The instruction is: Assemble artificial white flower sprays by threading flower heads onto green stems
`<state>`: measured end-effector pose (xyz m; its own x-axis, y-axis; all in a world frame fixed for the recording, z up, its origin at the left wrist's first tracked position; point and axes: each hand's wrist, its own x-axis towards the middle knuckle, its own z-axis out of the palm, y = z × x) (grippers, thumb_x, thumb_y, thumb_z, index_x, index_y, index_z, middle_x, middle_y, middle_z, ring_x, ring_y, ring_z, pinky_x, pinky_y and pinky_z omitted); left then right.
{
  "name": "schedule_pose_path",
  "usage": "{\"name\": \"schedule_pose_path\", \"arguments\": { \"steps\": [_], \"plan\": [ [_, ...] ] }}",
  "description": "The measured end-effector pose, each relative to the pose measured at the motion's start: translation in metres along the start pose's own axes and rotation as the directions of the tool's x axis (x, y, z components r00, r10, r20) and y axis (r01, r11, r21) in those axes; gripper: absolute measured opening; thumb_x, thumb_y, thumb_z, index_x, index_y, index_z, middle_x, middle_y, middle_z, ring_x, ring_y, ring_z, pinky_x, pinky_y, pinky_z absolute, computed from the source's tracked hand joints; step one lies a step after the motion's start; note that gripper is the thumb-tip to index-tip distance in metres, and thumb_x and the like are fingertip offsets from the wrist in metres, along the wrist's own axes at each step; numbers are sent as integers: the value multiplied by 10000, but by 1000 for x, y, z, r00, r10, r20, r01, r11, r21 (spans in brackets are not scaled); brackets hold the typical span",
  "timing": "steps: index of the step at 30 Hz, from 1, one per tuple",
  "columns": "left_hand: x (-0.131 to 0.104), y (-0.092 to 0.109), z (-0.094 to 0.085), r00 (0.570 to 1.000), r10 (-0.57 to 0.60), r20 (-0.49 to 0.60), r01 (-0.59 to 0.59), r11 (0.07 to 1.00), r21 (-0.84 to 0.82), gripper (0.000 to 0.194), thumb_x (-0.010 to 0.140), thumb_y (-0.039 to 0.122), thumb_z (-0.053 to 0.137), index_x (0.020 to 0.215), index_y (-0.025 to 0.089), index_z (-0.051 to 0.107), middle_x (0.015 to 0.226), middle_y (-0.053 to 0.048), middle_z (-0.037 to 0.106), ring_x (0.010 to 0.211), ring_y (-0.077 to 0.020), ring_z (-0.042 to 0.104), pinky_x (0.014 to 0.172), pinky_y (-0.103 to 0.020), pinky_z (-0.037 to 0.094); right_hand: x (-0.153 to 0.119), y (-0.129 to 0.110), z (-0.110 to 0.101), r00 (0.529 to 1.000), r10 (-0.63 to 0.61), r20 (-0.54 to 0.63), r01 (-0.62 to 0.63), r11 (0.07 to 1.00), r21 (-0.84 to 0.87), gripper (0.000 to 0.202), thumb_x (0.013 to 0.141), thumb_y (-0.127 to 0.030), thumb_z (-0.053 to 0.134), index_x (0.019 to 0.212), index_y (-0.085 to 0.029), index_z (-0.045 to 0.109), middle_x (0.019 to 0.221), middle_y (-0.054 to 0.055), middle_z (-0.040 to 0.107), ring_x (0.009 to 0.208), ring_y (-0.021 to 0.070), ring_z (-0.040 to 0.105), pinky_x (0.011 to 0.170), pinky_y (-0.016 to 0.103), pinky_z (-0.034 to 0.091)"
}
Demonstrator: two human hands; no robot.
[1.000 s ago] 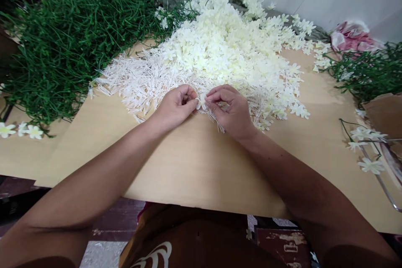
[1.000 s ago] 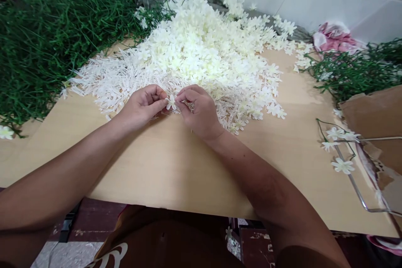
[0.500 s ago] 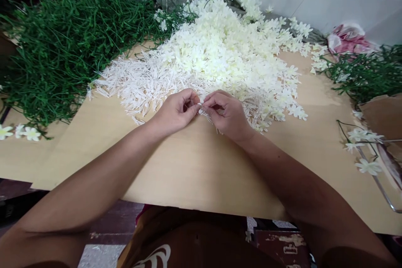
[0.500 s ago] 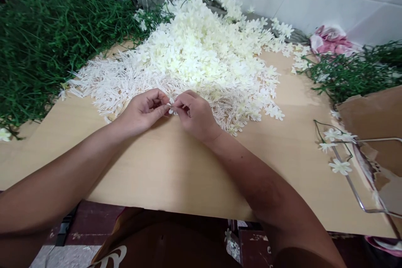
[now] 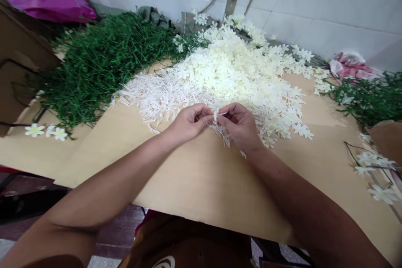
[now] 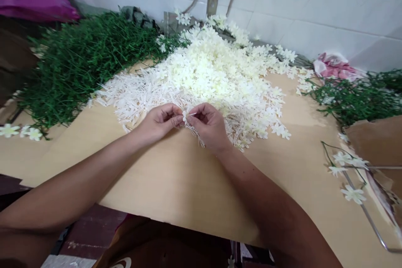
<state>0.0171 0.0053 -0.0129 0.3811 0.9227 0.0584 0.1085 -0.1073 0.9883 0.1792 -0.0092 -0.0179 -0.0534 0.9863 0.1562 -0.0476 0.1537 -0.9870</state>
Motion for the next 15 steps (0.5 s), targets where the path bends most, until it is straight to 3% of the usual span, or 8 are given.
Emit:
{"name": "schedule_pose_path", "arguments": {
  "steps": [4,8,10,12,13,15],
  "plan": [
    [-1,-4,1,999,-10,32,9,999,42,95,766,250,547,754,160,515,633,41,478,590,-82,437,579,-224,350,-3,4,1,997,13,75,-13,1000,-5,272,647,-277,760,871,-203,625,676,-40,576,597,78,532,558,217,459],
    [-4,1,0,998,-12,55,5,991,134,102,774,270,520,762,169,512,619,47,446,574,-84,408,556,-217,327,-3,8,0,995,2,104,-2,1000,-7,200,644,-280,770,740,-190,620,652,-21,607,597,92,542,565,229,442],
    [-4,9,-8,996,9,85,-33,957,288,107,787,275,506,760,174,531,622,38,479,586,-94,434,566,-221,340,-2,9,-1,998,5,68,-3,999,-35,205,625,-282,780,709,-190,617,628,-22,603,574,98,533,550,234,428],
    [1,20,-27,996,34,78,-72,824,561,129,798,274,497,759,178,574,677,8,570,637,-119,493,603,-243,360,-2,8,-1,999,3,37,-1,998,-61,189,626,-286,770,698,-190,623,633,-15,609,581,108,542,562,247,433],
    [6,24,-40,998,66,0,-46,696,717,152,804,273,487,778,181,605,742,-15,618,687,-143,522,633,-264,367,-2,7,-1,1000,-5,29,7,998,-65,175,630,-284,761,688,-189,625,645,-9,614,595,111,550,578,253,440],
    [22,32,-72,979,87,-183,115,502,857,228,813,244,455,884,181,662,922,-64,680,800,-195,575,684,-299,385,-2,6,0,999,-26,29,27,999,-46,156,627,-273,751,664,-185,628,671,0,623,623,115,564,605,260,451]
  ]
}}
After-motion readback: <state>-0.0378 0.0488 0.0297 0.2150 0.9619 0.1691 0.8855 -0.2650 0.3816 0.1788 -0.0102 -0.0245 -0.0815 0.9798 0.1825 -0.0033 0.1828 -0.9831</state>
